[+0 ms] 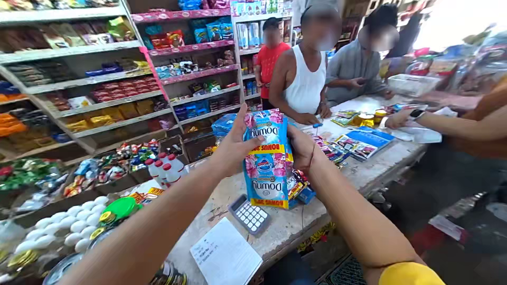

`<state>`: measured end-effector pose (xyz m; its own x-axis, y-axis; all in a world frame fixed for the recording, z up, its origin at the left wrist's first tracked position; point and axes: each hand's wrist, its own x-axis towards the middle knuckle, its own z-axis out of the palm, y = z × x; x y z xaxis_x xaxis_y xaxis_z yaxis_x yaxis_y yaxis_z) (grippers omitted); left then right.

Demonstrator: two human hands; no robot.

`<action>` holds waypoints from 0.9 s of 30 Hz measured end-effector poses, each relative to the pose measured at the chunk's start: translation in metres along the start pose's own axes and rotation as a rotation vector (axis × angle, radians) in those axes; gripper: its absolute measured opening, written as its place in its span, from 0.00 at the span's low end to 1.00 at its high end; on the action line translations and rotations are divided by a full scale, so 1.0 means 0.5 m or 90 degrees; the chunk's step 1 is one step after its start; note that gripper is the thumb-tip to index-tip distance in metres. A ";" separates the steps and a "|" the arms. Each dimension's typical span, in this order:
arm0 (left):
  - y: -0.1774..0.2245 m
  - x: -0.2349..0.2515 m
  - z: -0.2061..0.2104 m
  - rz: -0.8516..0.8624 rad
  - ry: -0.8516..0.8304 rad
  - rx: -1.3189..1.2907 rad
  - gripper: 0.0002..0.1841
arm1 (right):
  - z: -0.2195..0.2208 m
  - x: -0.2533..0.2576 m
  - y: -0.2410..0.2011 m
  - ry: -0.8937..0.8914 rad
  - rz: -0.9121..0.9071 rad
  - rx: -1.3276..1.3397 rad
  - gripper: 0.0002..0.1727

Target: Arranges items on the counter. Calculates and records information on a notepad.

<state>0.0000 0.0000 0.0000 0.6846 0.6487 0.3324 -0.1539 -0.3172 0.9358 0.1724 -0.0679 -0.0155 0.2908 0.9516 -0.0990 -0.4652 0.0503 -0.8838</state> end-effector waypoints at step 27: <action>-0.361 -0.104 0.178 -0.200 -0.181 0.503 0.37 | -0.282 0.109 0.191 -0.083 -0.136 -1.168 0.39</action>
<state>0.0556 -0.0378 -0.1967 0.7792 0.6233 -0.0659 0.5342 -0.6055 0.5898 0.2618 -0.0541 -0.1699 0.1153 0.9931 0.0204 0.9715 -0.1084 -0.2109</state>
